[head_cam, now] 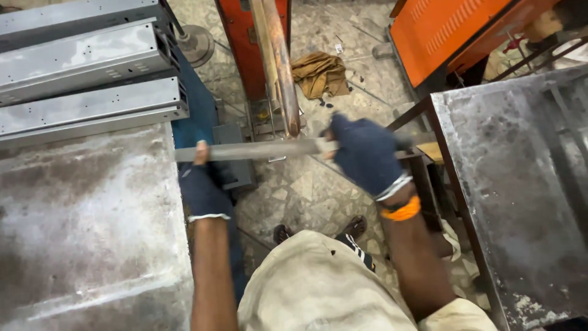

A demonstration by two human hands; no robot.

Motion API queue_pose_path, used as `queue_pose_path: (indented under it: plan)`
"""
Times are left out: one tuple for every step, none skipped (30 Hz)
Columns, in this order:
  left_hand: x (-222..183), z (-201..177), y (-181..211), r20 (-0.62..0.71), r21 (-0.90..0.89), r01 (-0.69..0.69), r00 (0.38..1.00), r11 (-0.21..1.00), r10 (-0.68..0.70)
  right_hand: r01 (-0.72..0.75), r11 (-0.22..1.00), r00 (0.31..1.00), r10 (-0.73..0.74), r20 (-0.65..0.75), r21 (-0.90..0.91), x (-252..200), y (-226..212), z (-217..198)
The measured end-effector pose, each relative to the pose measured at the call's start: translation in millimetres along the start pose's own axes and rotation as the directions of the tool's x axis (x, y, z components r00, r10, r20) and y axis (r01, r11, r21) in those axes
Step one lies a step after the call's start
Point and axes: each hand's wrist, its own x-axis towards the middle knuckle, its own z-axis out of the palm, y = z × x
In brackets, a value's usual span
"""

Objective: Spot welding metal components together and using a file to smooth edges in a factory environment.

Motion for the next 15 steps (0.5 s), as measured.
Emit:
queue_pose_path:
  plan:
    - [6.2,-18.1,-5.5,0.004,0.001,0.004,1.000,1.000,-0.004,-0.004,1.000,1.000,0.004,0.001,-0.004,-3.4,-5.0,6.9]
    - [14.9,-34.2,-9.6,0.001,-0.023,-0.017,1.000,1.000,0.017,-0.020,0.997,0.999,0.016,0.044,0.071,-5.2,-9.4,13.9]
    - [23.8,-49.8,-13.7,-0.002,-0.046,-0.038,0.999,0.998,0.038,-0.038,0.989,0.996,0.025,0.088,0.144,-6.8,-13.6,20.8]
    - [17.8,-44.4,-10.9,0.008,-0.044,-0.037,0.999,0.998,0.037,-0.043,0.989,0.996,0.032,0.082,0.139,-12.6,-13.7,19.9]
    - [11.9,-39.0,-8.2,0.020,-0.027,-0.050,0.999,0.998,0.051,-0.067,0.981,0.996,0.054,0.074,0.180,-18.3,-13.7,19.2]
    - [5.9,-34.0,-5.3,0.030,-0.010,-0.066,0.997,0.998,0.066,-0.087,0.971,0.995,0.074,0.068,0.222,-23.6,-13.7,19.0]
    - [4.6,-25.4,-7.0,0.038,-0.009,-0.066,0.997,0.998,0.067,-0.090,0.972,0.995,0.078,0.062,0.219,-24.2,-7.6,13.1]
    - [0.1,-18.6,-10.9,0.063,0.020,-0.062,0.996,0.998,0.061,-0.128,0.976,0.991,0.119,0.062,0.175,-27.7,-2.1,6.1]
    - [-4.7,-11.9,-14.8,0.088,0.048,-0.058,0.995,0.997,0.054,-0.166,0.977,0.985,0.159,0.060,0.130,-31.3,3.3,-1.0]
    - [-6.4,-2.6,-17.8,0.095,0.047,-0.056,0.994,0.997,0.051,-0.170,0.978,0.985,0.164,0.057,0.125,-31.7,5.6,-11.5]
    - [-8.4,6.8,-20.5,0.188,0.030,-0.034,0.982,0.999,0.028,-0.141,0.987,0.989,0.144,-0.029,0.079,-32.1,7.7,-22.4]
    - [-9.8,16.3,-22.2,0.279,0.013,-0.015,0.960,1.000,0.011,-0.111,0.993,0.987,0.114,-0.115,0.031,-31.1,9.7,-32.9]
    - [-6.8,21.1,-27.9,0.285,0.010,-0.016,0.959,1.000,0.012,-0.111,0.993,0.986,0.113,-0.119,0.026,-32.7,9.9,-36.6]
    - [-4.7,24.9,-34.5,0.334,-0.015,0.039,0.942,0.999,-0.032,-0.166,0.985,0.982,0.169,-0.081,0.037,-35.2,10.1,-39.9]
    - [-2.5,28.7,-41.2,0.384,-0.037,0.096,0.920,0.995,-0.074,-0.221,0.974,0.974,0.223,-0.041,0.046,-37.6,10.6,-43.0]
